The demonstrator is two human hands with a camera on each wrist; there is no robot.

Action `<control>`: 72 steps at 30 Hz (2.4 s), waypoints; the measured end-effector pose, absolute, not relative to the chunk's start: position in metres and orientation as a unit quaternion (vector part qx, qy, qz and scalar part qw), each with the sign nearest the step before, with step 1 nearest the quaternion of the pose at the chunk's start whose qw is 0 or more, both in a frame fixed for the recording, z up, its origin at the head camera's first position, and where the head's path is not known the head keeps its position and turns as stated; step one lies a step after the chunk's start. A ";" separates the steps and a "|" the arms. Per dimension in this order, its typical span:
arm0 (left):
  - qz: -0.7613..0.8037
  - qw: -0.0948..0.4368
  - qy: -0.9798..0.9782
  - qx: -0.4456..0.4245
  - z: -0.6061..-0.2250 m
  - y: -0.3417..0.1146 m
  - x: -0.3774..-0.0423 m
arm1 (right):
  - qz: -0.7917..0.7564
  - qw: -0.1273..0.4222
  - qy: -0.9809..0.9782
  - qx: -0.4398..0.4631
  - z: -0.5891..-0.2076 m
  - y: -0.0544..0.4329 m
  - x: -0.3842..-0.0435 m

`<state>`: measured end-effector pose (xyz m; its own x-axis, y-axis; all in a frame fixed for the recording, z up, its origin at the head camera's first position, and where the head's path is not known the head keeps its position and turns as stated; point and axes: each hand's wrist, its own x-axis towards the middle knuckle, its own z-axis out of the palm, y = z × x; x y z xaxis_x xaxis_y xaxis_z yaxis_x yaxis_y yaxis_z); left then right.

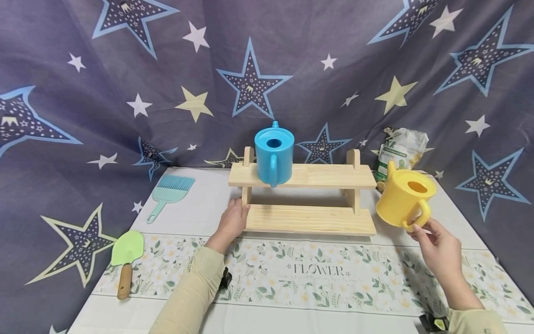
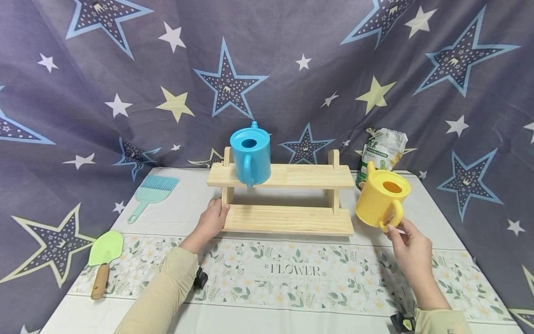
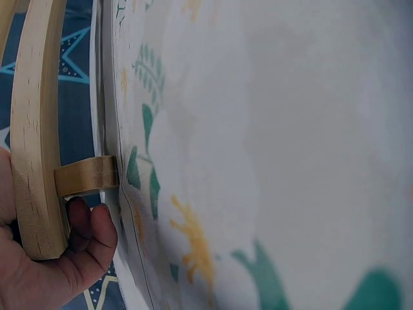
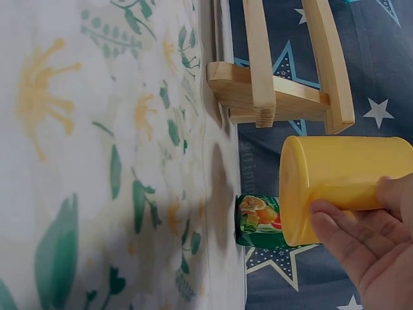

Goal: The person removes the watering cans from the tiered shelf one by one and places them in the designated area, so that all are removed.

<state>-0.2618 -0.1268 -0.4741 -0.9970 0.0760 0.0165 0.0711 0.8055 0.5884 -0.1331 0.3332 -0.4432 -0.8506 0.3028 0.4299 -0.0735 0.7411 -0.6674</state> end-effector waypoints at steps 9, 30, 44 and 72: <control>0.304 0.002 0.952 0.040 -0.474 -0.128 -0.263 | 0.354 0.255 -0.897 -0.073 -0.447 0.333 -0.135; 0.305 0.003 0.952 0.036 -0.476 -0.127 -0.263 | 0.375 0.231 -0.892 -0.104 -0.464 0.335 -0.137; 0.314 0.005 0.949 0.036 -0.476 -0.128 -0.262 | 0.359 0.220 -0.902 -0.094 -0.470 0.337 -0.137; 0.310 0.002 0.950 0.036 -0.477 -0.128 -0.263 | 0.352 0.201 -0.908 -0.105 -0.473 0.334 -0.140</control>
